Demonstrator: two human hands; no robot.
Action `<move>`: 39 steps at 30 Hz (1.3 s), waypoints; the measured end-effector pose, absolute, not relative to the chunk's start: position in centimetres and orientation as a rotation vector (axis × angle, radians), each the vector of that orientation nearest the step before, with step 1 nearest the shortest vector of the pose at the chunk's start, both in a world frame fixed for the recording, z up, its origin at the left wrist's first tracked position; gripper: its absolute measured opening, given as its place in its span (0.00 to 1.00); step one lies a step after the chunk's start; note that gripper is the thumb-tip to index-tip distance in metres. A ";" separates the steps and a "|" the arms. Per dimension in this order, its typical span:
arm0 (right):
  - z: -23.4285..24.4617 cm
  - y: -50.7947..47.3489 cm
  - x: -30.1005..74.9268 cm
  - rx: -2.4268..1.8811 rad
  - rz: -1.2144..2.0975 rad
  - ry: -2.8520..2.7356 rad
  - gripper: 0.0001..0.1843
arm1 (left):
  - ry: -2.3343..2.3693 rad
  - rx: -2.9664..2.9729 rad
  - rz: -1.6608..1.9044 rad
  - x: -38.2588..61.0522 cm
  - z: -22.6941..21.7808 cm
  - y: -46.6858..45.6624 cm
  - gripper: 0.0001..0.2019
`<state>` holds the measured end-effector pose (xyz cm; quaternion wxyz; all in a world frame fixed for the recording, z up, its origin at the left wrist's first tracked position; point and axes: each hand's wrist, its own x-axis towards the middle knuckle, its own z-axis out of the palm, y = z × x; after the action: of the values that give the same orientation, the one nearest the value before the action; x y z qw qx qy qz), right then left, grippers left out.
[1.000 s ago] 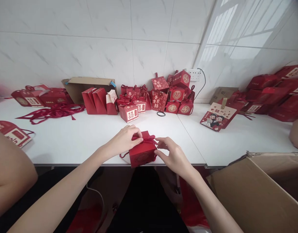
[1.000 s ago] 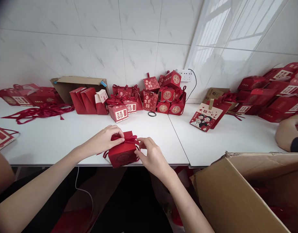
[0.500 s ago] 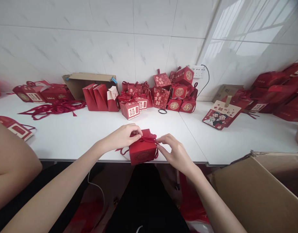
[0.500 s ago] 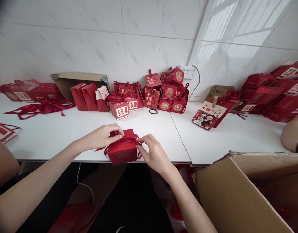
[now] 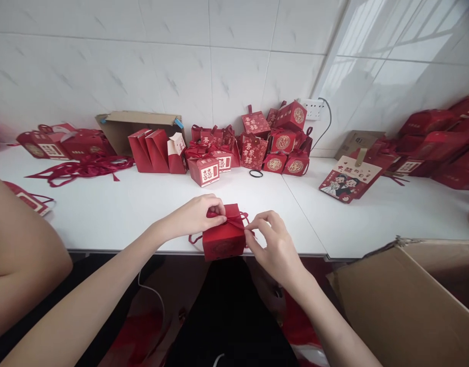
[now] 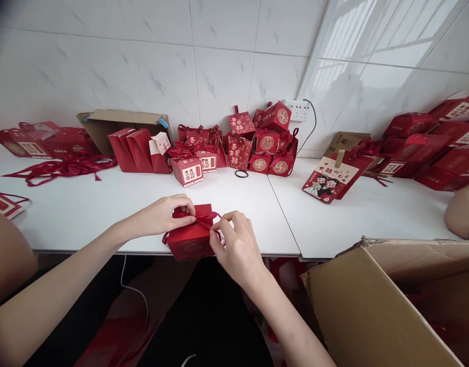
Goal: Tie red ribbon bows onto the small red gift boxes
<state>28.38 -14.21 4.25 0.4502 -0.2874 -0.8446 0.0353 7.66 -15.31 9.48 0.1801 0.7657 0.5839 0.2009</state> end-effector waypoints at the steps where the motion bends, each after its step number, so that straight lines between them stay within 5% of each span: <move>1: 4.5 -14.5 28.3 -0.683 0.043 -2.093 0.03 | 1.653 2.164 0.568 7.8 9.4 -15.3 0.07; 18: 4.7 -17.8 24.5 -0.304 -0.306 -2.323 0.12 | 1.629 2.031 0.393 8.8 10.8 -14.6 0.08; 24: 1.3 -19.5 20.0 -0.481 -0.446 -2.410 0.14 | 1.617 1.985 0.295 8.7 11.5 -14.1 0.10; 39: 1.1 -19.5 19.9 -0.585 -0.474 -2.321 0.18 | 1.656 1.969 0.313 8.7 11.0 -14.1 0.10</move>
<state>19.91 -19.50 1.10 0.3437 -0.2251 -0.8932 -0.1825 8.74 -14.10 10.97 0.2714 0.7313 0.6149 0.1163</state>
